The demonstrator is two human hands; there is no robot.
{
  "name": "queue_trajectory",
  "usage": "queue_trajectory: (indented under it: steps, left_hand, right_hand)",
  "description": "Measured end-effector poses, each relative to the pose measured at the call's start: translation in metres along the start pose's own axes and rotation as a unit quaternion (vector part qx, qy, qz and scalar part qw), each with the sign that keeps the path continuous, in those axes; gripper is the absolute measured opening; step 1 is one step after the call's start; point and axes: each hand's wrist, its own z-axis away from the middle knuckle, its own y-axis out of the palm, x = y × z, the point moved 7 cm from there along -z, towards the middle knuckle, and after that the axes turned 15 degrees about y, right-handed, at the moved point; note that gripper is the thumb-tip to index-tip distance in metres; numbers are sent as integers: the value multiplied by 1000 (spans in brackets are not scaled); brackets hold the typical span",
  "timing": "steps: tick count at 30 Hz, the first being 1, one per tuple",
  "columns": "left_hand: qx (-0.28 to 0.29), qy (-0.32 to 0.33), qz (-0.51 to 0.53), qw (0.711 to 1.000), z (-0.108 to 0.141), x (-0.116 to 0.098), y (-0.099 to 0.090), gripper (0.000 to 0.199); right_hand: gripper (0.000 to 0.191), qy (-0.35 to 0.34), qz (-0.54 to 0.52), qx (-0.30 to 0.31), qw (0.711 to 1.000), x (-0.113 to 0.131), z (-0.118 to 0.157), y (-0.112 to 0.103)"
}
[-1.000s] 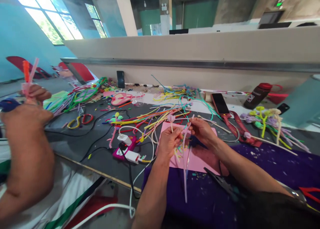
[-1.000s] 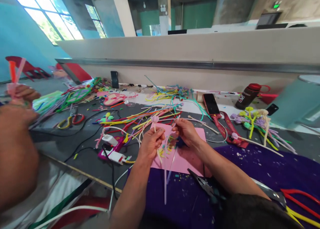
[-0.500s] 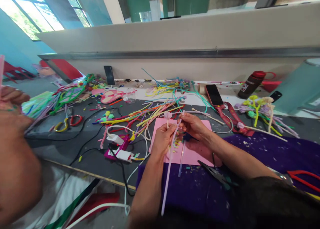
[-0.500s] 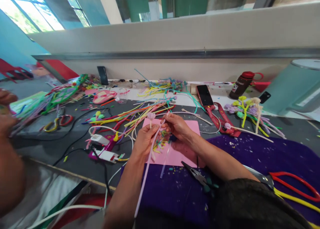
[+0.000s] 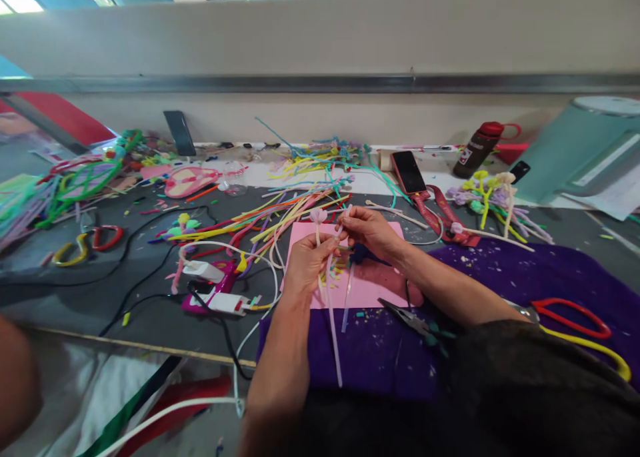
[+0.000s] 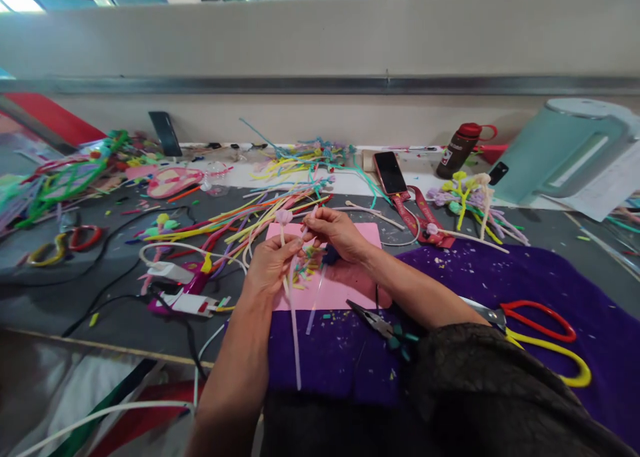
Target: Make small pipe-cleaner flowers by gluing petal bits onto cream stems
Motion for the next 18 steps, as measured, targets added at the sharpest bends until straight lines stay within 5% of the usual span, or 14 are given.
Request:
queue_trajectory:
  steps: [6,9,14,18]
  left_hand:
    - [-1,-3,-17,1000,1,0,1,17]
    - [27,-6,-46,999,3,6,7,21]
    - [64,-20,-87,994,8,16,15,29]
    - [22,48,-197,979,4,9,-15,33]
  right_hand:
    - [22,30,191,-54,980,10,17,-18]
    - [25,85,150,-42,984,-5,23,-18]
    - [24,60,82,-59,993,-5,26,-16]
    - [24,38,49,-85,994,18,38,-44]
